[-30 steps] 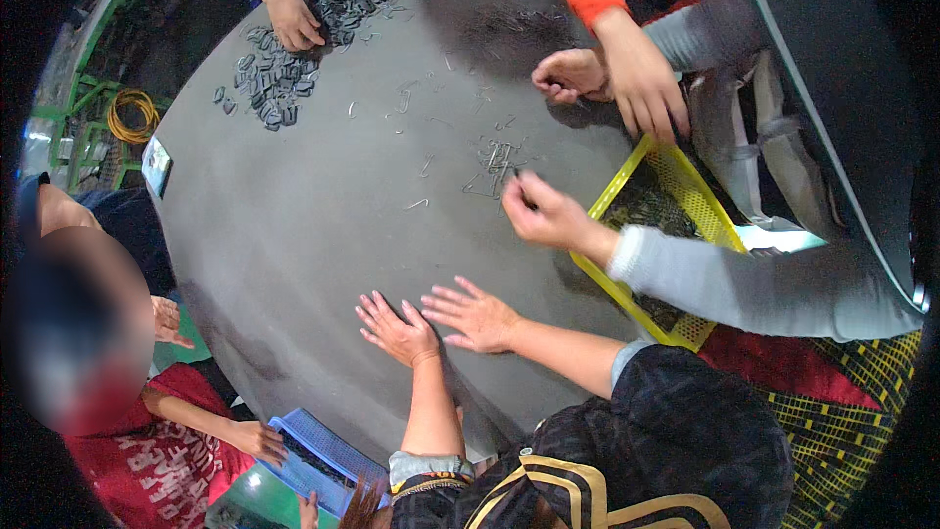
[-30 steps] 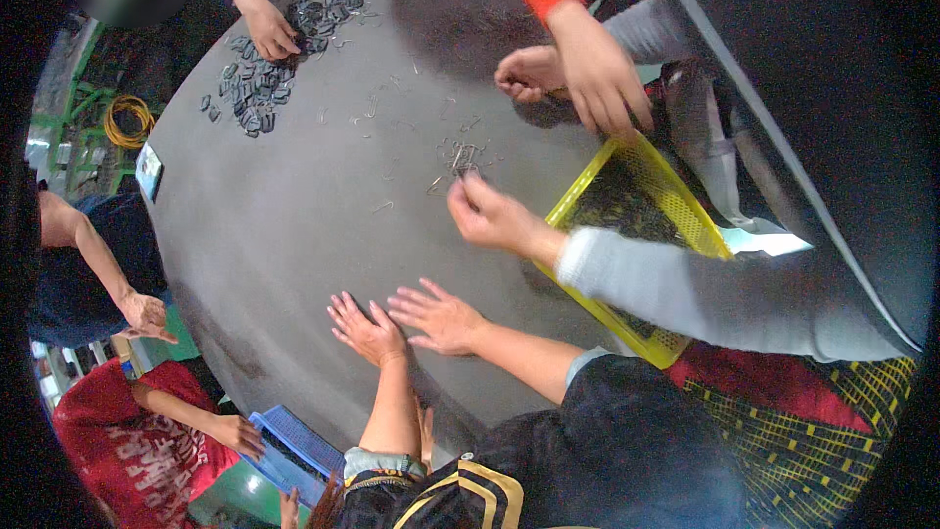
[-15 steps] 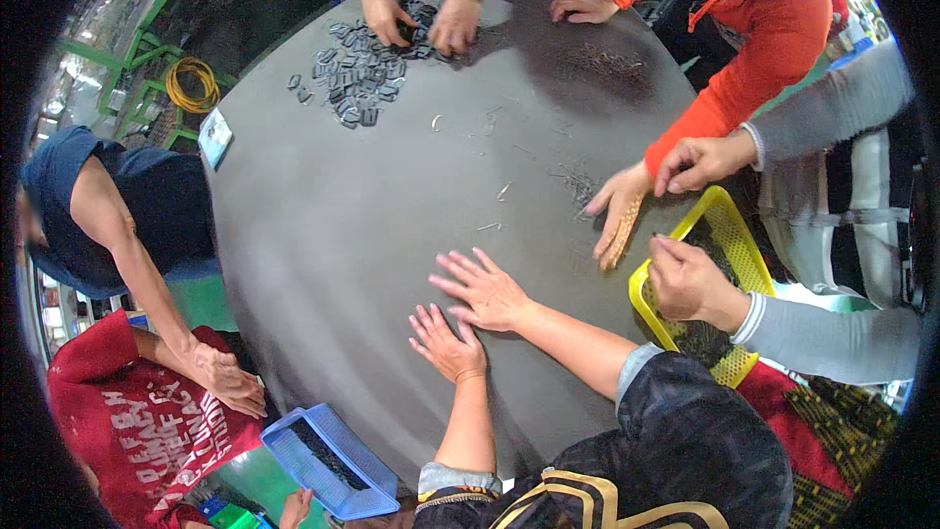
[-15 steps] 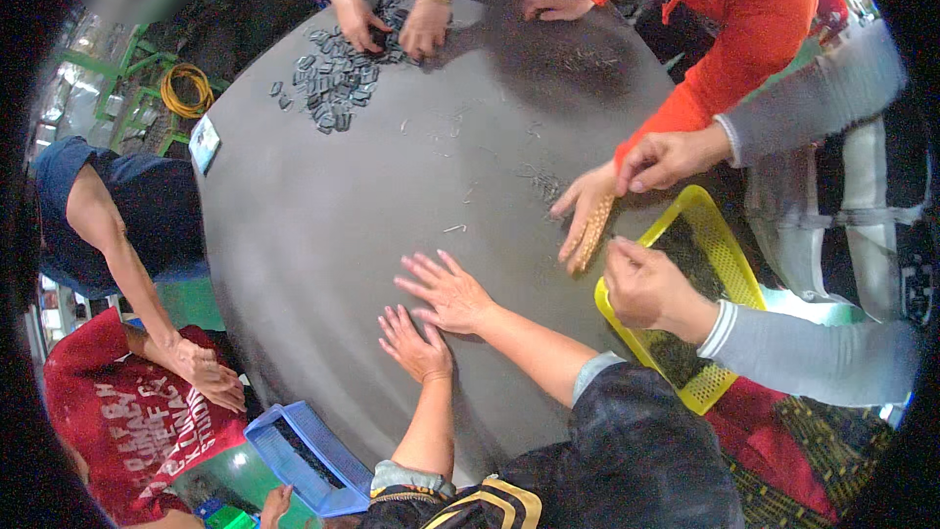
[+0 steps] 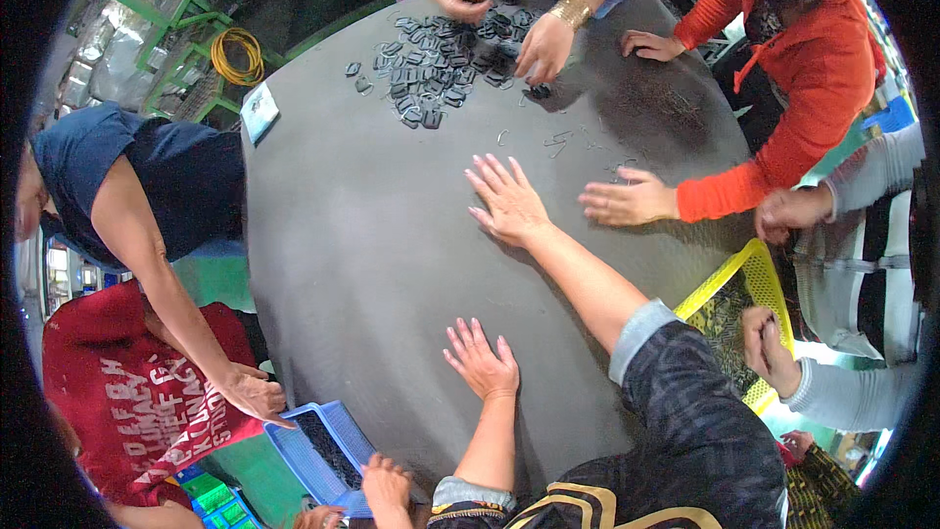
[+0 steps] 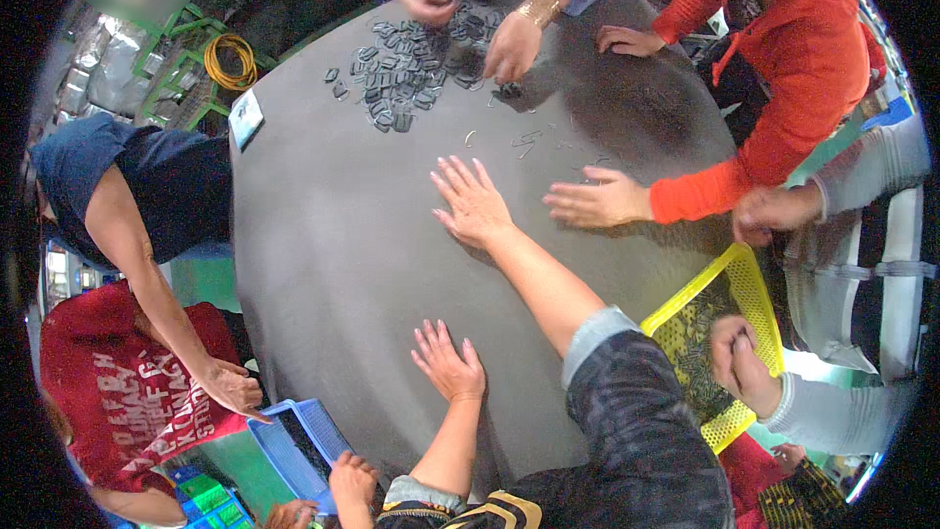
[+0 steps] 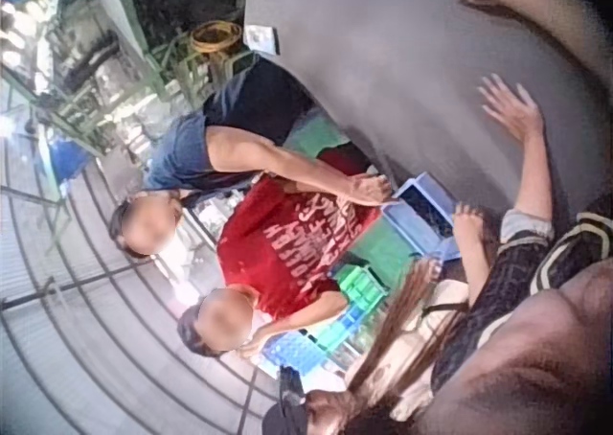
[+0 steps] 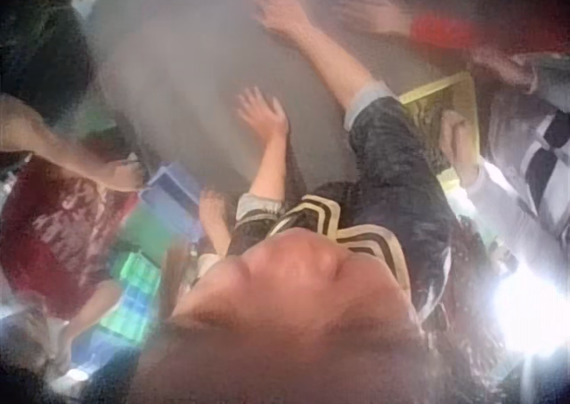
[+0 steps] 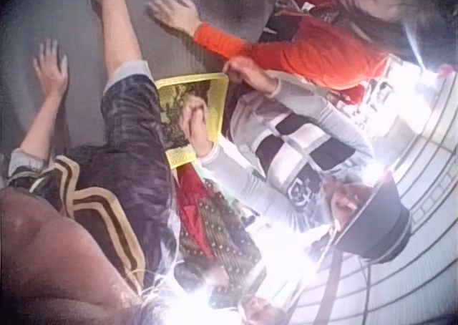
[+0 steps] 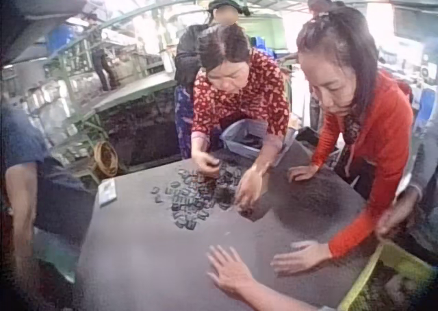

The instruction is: The person sorts small black plastic pieces on a table with several coworkers, placing them into blue and yellow baskets. The person also moves the baskets and walks to another table to place the sorted parts.

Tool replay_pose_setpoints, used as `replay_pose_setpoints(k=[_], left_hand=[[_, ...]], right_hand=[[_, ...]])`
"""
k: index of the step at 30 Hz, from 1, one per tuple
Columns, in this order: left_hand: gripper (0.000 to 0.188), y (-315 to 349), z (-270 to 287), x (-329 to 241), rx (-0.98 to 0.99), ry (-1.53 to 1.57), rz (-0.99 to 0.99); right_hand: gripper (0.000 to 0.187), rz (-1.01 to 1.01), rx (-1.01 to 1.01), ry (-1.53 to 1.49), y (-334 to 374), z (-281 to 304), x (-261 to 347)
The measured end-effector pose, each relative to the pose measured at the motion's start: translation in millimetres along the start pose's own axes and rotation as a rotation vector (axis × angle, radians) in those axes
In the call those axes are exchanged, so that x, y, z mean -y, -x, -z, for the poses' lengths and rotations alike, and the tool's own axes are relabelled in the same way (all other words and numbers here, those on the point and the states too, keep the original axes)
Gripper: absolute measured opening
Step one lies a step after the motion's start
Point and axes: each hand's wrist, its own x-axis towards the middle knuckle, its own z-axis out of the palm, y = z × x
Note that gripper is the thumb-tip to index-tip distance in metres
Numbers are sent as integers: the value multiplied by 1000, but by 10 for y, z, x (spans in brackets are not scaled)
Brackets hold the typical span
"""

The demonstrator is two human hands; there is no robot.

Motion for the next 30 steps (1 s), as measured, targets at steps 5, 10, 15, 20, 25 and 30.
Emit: replay_pose_setpoints(k=[5, 10, 15, 20, 25, 30], left_hand=[[62, -5, -37, 36, -42, 5, -26], [61, -7, -75, 25, -36, 1, -28], [61, 19, -42, 46, -71, 16, -36], [60, 47, -25, 10, -85, 4, -31], [61, 33, -32, -54, -77, 45, -20], [62, 44, 8, -36, -33, 24, 18]], right_hand=[[66, -138, -50, 160, -336, -168, -75], [66, -187, -45, 176, -74, -62, -221], [68, -346, -48, 68, 796, 172, -106], [69, -471, -46, 94, 1667, 179, 85], [69, -407, 111, -26, 2307, 221, 460], [73, -373, 299, -95, 2945, 397, 648]])
